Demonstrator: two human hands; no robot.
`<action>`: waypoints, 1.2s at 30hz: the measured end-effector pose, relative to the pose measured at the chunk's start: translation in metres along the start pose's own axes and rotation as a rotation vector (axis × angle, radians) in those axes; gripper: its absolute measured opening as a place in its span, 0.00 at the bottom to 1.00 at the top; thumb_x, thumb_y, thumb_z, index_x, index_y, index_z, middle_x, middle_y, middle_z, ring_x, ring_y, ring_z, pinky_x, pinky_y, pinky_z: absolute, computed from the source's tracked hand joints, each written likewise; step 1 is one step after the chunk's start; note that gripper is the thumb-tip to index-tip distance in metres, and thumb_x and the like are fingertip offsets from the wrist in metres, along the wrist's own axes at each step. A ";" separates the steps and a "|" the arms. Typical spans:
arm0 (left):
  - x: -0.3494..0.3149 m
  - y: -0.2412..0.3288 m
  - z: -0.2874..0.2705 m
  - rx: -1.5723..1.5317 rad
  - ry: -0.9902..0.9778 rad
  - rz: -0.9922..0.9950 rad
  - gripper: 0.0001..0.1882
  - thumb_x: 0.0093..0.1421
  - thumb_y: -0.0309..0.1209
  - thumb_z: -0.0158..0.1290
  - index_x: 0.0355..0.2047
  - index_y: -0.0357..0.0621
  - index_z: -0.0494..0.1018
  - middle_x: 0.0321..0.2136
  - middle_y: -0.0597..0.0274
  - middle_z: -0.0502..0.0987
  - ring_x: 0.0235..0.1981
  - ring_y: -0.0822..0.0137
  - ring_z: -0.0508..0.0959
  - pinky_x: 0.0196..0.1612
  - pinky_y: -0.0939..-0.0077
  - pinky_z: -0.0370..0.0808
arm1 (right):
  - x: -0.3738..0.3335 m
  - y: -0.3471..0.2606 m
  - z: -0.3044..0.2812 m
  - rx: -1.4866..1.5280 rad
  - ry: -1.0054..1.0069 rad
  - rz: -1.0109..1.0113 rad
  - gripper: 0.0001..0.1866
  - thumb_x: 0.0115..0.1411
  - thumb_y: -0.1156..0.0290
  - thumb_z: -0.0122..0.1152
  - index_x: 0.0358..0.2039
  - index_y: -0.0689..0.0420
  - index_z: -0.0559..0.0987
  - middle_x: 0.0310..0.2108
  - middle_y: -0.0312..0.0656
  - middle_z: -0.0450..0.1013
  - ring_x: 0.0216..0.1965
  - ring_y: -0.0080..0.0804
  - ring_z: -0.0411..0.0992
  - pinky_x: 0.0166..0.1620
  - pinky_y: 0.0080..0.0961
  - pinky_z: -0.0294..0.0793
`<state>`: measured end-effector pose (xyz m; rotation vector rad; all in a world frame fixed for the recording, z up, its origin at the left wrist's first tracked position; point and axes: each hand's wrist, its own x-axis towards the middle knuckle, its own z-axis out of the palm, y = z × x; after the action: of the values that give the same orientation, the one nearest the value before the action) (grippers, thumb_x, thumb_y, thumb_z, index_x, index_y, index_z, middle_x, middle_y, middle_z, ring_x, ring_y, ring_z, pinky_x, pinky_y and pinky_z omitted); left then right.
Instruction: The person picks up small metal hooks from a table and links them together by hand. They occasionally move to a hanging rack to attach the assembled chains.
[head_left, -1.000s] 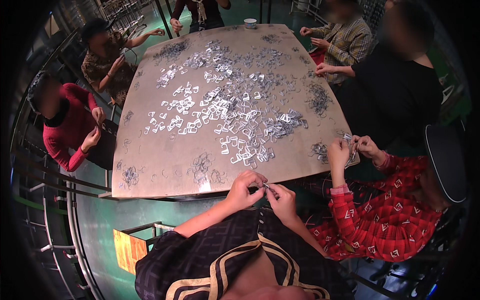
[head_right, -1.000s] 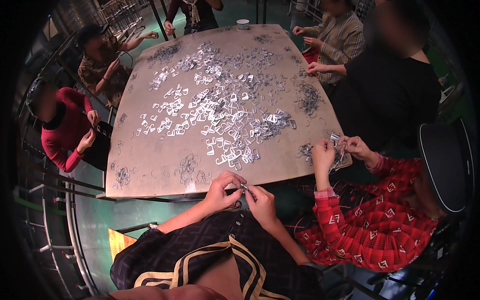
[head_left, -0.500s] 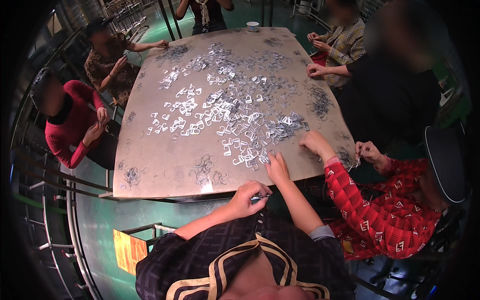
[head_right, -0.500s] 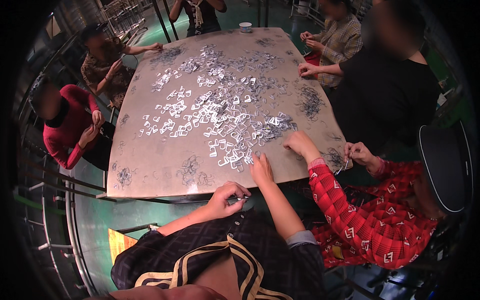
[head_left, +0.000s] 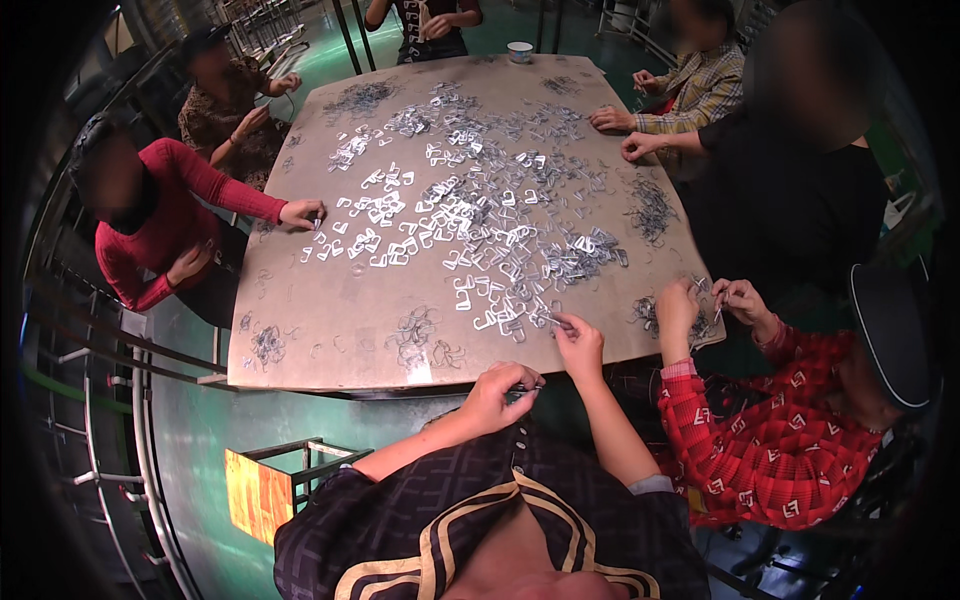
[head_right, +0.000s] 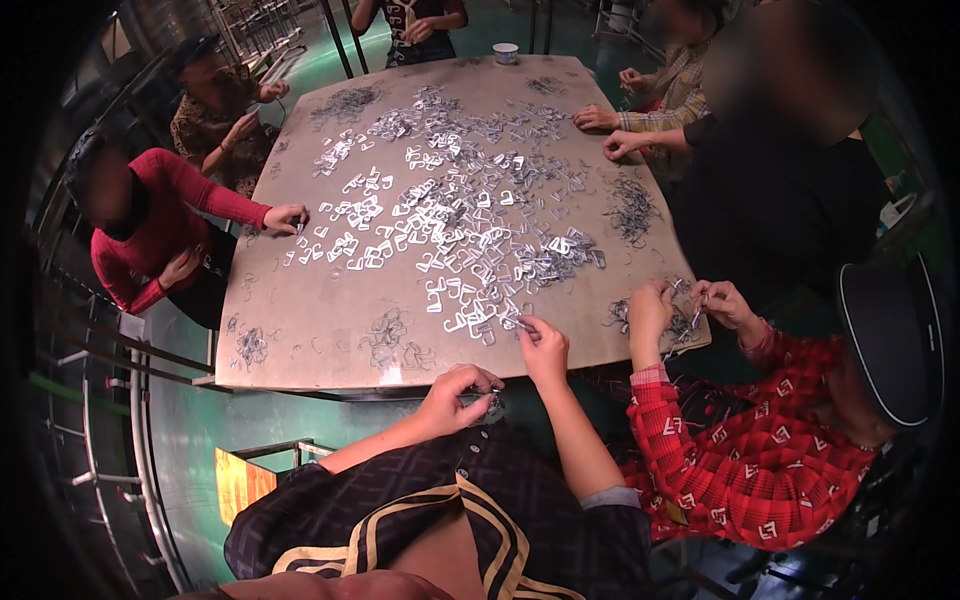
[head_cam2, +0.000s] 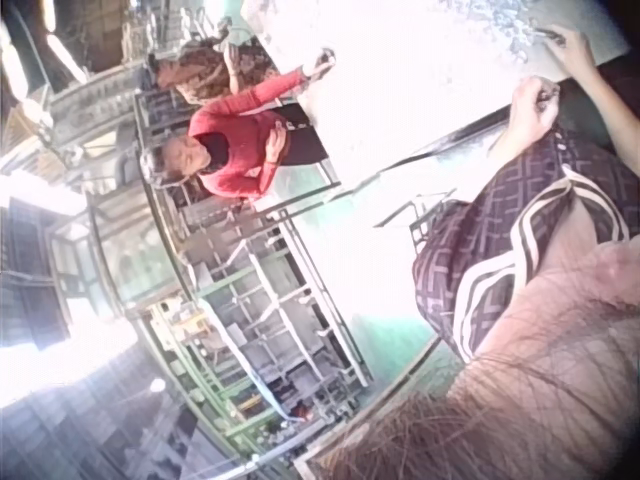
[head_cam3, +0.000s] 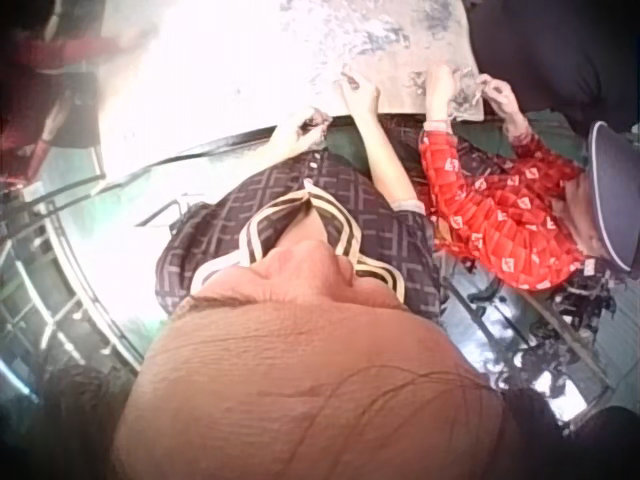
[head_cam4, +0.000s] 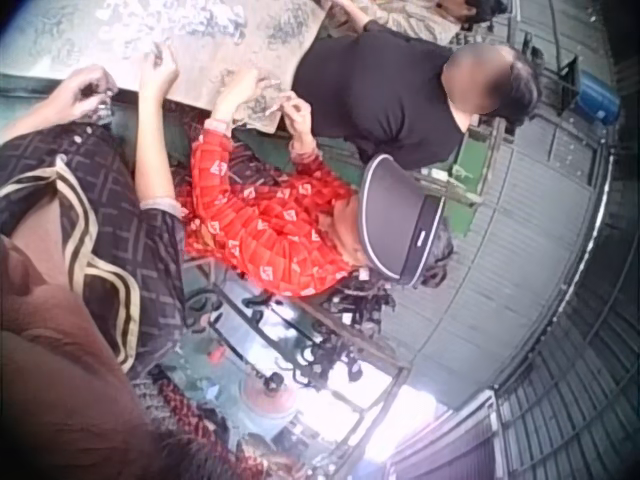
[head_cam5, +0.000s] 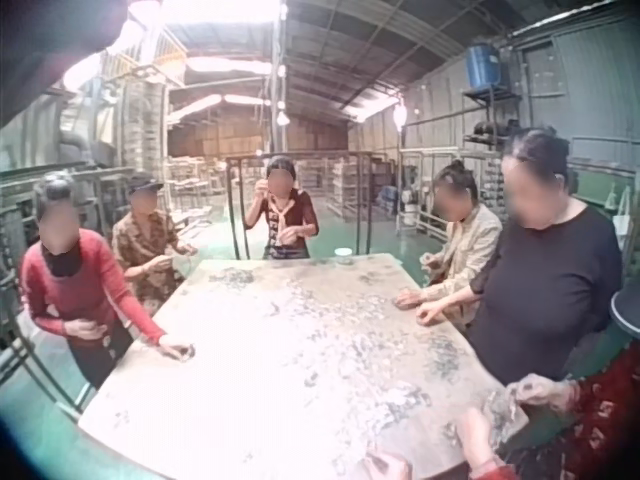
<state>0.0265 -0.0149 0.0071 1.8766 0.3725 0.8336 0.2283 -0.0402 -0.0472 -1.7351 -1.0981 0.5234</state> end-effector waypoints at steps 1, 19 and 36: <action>0.002 -0.001 0.002 0.006 0.011 -0.008 0.08 0.49 0.21 0.56 0.27 0.40 0.67 0.32 0.56 0.80 0.35 0.59 0.79 0.42 0.68 0.71 | -0.010 -0.008 -0.002 0.216 -0.008 0.077 0.16 0.54 0.81 0.61 0.44 0.63 0.77 0.30 0.43 0.76 0.29 0.30 0.77 0.34 0.23 0.77; 0.009 -0.012 0.014 0.222 -0.017 0.016 0.08 0.48 0.23 0.61 0.29 0.40 0.74 0.26 0.55 0.77 0.30 0.55 0.77 0.36 0.66 0.72 | -0.068 -0.078 -0.025 0.116 0.091 -0.048 0.08 0.53 0.81 0.62 0.36 0.65 0.79 0.29 0.46 0.78 0.28 0.28 0.78 0.32 0.21 0.77; 0.082 -0.186 -0.113 1.228 -0.019 -0.166 0.06 0.52 0.26 0.49 0.23 0.41 0.75 0.25 0.52 0.78 0.29 0.56 0.78 0.33 0.63 0.76 | -0.083 -0.079 -0.035 0.055 0.107 -0.115 0.08 0.53 0.83 0.61 0.36 0.65 0.79 0.29 0.44 0.77 0.27 0.29 0.77 0.31 0.21 0.75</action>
<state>0.0271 0.1925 -0.0981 2.8861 1.2018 0.4619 0.1787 -0.1201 0.0277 -1.6226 -1.0898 0.3813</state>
